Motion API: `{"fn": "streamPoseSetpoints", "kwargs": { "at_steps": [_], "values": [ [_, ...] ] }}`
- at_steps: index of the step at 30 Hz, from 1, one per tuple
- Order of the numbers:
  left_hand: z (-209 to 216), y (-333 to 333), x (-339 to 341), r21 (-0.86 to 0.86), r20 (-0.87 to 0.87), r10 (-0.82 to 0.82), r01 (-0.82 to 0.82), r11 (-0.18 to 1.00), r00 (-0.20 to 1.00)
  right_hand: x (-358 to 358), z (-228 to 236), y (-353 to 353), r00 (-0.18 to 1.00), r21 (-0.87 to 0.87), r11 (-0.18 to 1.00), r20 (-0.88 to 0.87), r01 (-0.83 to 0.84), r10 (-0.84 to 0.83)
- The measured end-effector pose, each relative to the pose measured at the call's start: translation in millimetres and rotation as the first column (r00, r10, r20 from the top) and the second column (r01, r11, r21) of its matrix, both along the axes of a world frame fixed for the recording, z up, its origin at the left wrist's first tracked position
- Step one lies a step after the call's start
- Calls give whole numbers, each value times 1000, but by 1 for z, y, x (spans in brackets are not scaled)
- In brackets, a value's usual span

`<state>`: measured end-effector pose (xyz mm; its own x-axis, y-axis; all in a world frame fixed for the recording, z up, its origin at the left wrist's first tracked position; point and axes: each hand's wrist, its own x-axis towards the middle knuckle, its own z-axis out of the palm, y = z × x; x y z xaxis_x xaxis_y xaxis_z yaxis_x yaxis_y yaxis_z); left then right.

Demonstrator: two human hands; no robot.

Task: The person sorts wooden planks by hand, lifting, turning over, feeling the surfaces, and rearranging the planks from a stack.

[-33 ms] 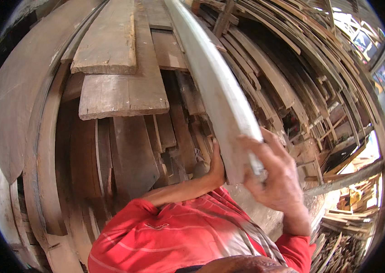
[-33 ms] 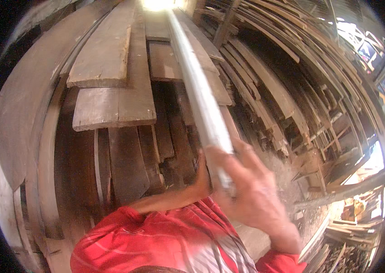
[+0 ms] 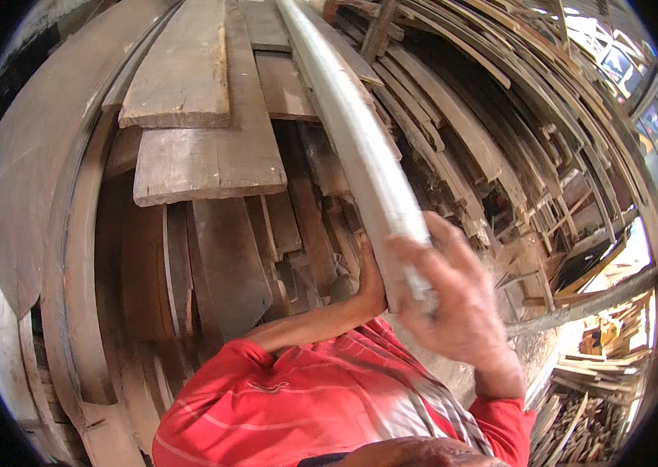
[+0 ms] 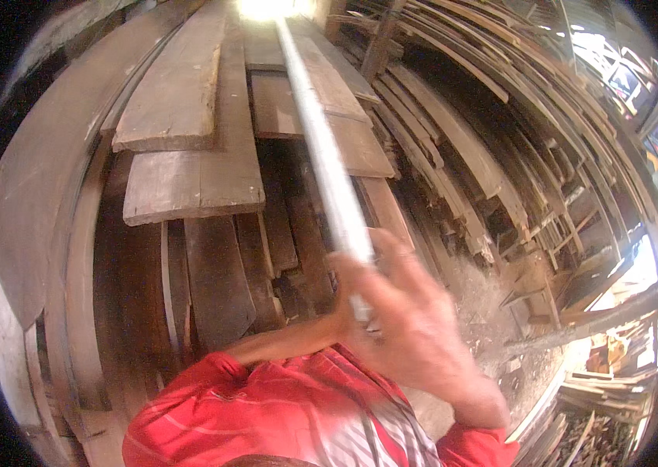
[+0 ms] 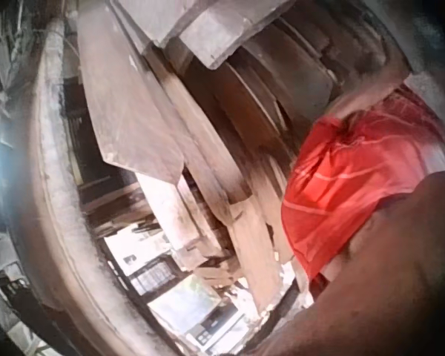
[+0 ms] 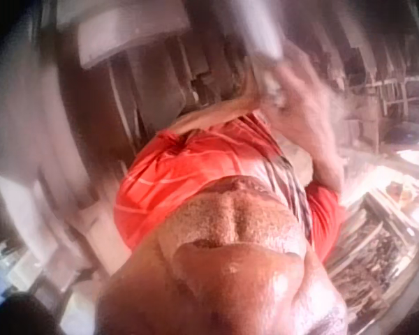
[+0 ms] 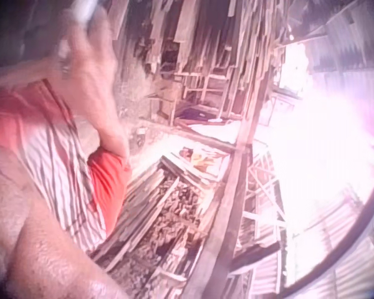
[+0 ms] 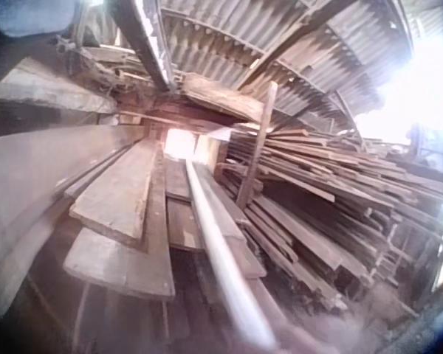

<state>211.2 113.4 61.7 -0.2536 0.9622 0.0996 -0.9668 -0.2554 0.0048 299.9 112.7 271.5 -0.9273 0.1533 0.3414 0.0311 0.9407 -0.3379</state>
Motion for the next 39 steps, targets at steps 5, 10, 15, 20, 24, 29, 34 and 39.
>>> {"fn": "streamPoseSetpoints", "kwargs": {
  "at_steps": [5,10,15,20,24,29,34,39],
  "values": [
    [6,-6,-20,-52,-106,114,-120,991,988,-32,-60,-43,930,96,926,7,-366,367],
    [-7,-35,-26,-130,-177,172,-196,972,969,-47,-100,-56,876,66,875,-11,-480,482],
    [-17,-66,-36,-211,-226,245,-293,933,943,-40,-90,0,869,-84,892,201,-444,452],
    [-26,-93,-41,-299,-275,285,-364,882,918,-26,-129,23,878,-77,898,186,-434,441],
    [-27,-118,-49,-349,-318,346,-449,823,883,-15,-141,29,882,41,893,184,-448,434],
    [-23,-151,-61,-354,-368,414,-537,766,833,-13,-157,43,889,69,887,28,-457,457],
    [15,-173,-71,-309,-415,419,-558,770,808,-10,-155,50,862,182,853,-50,-488,504],
    [43,-179,-59,-533,-823,-63,-729,430,565,-8,-156,60,831,128,834,-87,-537,549]
  ]
}}
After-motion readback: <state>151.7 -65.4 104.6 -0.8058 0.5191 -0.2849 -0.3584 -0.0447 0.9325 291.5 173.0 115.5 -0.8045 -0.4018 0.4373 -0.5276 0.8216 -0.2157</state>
